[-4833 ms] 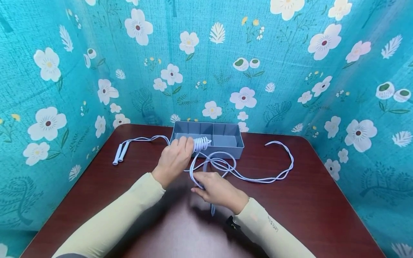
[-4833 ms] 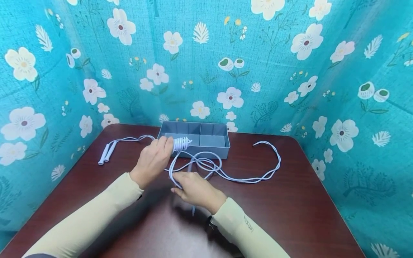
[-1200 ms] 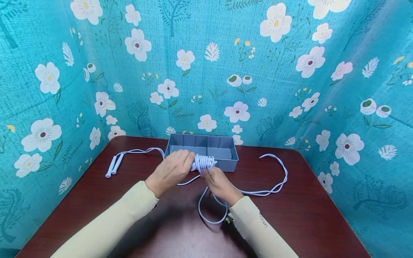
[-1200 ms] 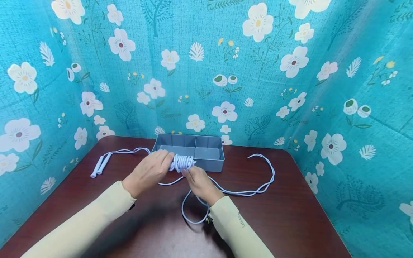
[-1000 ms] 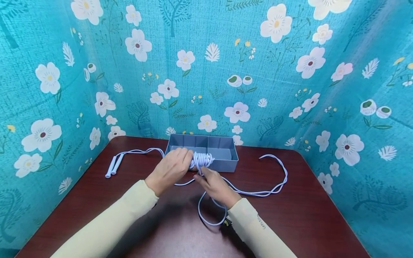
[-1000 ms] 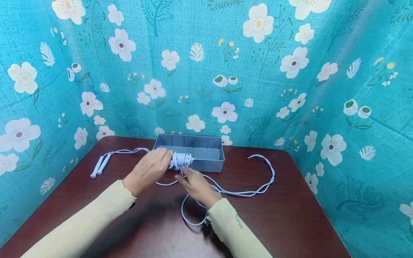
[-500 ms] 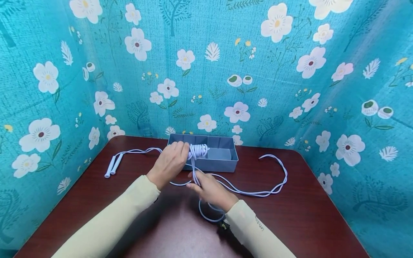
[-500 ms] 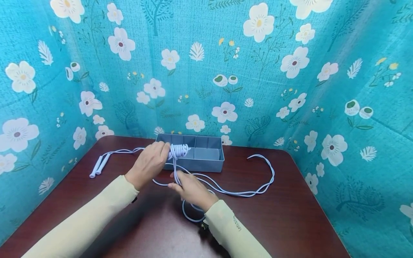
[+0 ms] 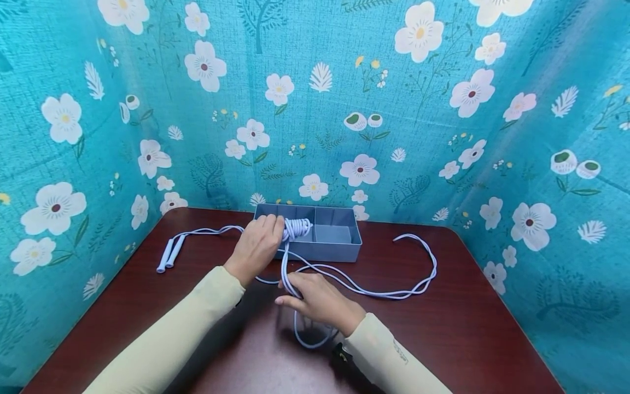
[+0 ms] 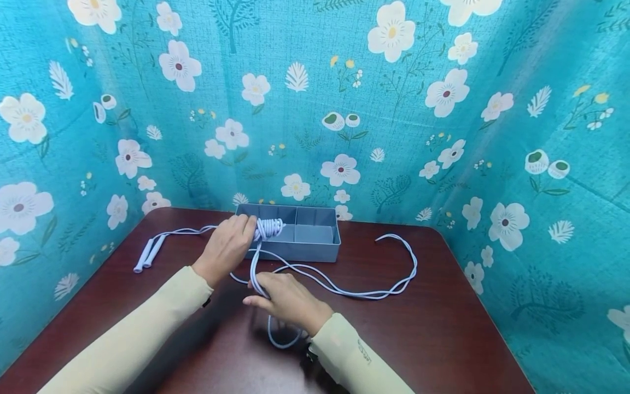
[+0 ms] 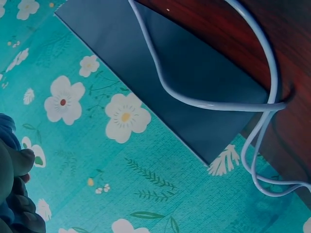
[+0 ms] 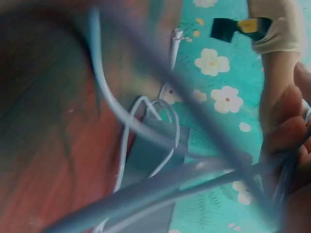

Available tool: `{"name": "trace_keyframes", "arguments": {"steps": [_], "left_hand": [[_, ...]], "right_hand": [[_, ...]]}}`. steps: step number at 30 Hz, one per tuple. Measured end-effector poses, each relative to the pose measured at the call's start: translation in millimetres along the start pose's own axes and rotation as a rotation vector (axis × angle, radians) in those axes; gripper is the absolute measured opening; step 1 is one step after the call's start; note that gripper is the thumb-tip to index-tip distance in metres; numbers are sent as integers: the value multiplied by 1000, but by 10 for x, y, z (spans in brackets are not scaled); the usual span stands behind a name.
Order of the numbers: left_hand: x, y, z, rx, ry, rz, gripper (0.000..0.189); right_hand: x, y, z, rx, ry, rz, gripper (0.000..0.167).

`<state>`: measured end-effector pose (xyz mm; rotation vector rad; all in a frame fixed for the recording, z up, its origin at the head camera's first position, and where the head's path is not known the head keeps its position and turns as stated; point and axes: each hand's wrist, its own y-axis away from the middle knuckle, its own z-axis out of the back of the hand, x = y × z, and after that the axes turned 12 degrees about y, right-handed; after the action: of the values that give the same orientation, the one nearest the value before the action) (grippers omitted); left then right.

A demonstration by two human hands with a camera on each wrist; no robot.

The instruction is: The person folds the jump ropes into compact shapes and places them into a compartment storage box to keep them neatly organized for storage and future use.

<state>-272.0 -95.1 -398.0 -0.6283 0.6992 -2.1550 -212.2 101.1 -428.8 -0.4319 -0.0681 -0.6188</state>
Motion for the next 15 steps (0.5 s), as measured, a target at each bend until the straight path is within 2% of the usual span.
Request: {"name": "trace_keyframes", "arguments": {"steps": [4, 15], "left_hand": [[29, 22, -38, -3, 5, 0, 39], [15, 91, -117, -63, 39, -36, 26]], "right_hand": [[66, 9, 84, -90, 36, 49, 29], [77, 14, 310, -326, 5, 70, 17]]}}
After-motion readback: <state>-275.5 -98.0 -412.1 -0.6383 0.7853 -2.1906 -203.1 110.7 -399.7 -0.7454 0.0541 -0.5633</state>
